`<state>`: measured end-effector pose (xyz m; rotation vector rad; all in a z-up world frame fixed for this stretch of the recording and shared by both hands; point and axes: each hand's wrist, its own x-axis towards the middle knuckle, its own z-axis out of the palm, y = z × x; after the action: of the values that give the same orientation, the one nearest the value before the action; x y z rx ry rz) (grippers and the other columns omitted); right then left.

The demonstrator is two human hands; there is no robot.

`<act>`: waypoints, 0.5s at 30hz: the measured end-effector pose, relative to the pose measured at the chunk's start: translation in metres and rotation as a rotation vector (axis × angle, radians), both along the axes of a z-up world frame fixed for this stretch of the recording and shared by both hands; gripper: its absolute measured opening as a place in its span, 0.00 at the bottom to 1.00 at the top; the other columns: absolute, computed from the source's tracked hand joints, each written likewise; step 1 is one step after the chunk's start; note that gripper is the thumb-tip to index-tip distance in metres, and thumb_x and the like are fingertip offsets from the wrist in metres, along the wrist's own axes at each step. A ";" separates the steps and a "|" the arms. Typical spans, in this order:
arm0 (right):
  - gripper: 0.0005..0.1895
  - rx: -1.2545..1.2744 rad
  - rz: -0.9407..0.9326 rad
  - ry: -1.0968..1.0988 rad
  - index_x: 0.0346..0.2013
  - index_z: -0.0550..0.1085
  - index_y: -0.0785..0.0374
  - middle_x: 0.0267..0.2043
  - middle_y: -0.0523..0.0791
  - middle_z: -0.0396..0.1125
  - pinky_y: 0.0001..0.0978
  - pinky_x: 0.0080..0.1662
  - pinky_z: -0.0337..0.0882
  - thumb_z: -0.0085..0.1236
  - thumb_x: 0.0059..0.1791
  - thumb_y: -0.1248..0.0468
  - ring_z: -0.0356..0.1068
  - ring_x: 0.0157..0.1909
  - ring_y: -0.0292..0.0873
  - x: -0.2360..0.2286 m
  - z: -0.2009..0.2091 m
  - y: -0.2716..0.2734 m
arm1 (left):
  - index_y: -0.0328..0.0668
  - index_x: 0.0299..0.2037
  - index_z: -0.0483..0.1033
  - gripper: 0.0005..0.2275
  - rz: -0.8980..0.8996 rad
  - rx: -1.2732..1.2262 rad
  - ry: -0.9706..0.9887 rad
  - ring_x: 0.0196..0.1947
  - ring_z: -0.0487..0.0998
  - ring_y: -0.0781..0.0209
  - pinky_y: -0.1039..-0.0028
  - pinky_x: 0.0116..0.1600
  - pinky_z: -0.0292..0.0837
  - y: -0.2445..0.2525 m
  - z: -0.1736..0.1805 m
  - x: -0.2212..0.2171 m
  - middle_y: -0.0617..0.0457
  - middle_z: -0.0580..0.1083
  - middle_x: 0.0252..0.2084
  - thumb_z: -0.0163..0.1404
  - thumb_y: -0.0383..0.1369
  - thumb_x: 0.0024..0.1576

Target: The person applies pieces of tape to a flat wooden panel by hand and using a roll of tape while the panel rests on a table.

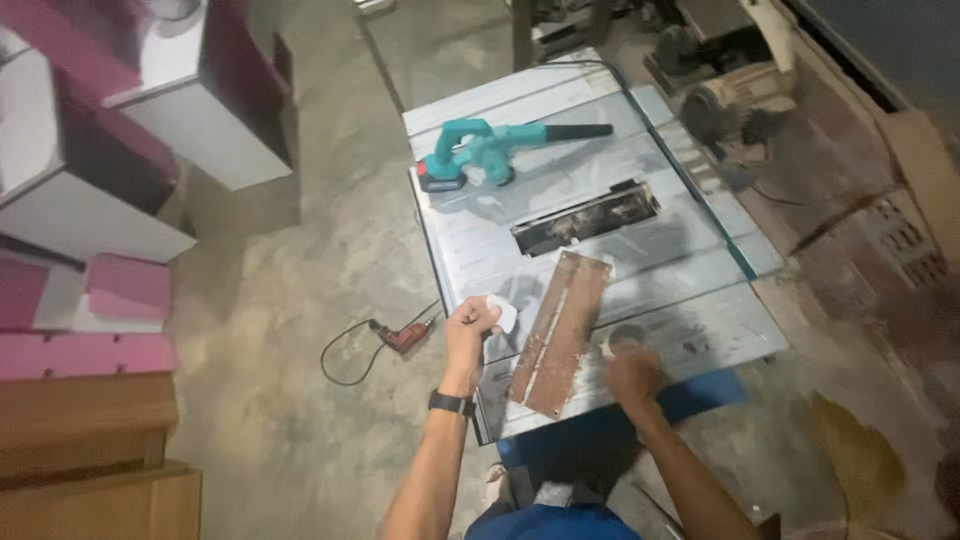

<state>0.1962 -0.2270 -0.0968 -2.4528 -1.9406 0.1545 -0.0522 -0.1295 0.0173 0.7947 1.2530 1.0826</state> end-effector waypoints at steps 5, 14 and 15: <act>0.15 -0.126 -0.036 0.030 0.48 0.79 0.53 0.50 0.46 0.74 0.50 0.68 0.60 0.49 0.55 0.52 0.71 0.61 0.48 0.015 -0.036 0.005 | 0.41 0.31 0.81 0.06 0.106 0.052 -0.079 0.25 0.75 0.67 0.80 0.38 0.76 -0.020 -0.006 0.008 0.58 0.72 0.23 0.66 0.27 0.48; 0.20 0.382 -0.040 1.415 0.56 0.76 0.65 0.53 0.56 0.73 0.49 0.63 0.65 0.51 0.54 0.57 0.71 0.59 0.56 -0.066 0.166 0.008 | 0.39 0.37 0.86 0.07 0.106 0.057 0.017 0.31 0.72 0.67 0.73 0.42 0.73 -0.048 0.021 0.030 0.52 0.77 0.27 0.66 0.30 0.50; 0.20 0.391 -0.045 1.412 0.56 0.76 0.65 0.53 0.56 0.73 0.49 0.63 0.65 0.51 0.54 0.57 0.71 0.59 0.56 -0.069 0.161 0.011 | 0.39 0.37 0.86 0.07 0.097 0.061 0.015 0.31 0.72 0.67 0.73 0.42 0.73 -0.048 0.023 0.031 0.52 0.77 0.27 0.66 0.30 0.50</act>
<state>0.1277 -0.2161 0.0638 -1.3340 -1.0683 1.0218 -0.0210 -0.1778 0.0398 0.7956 1.2873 1.1997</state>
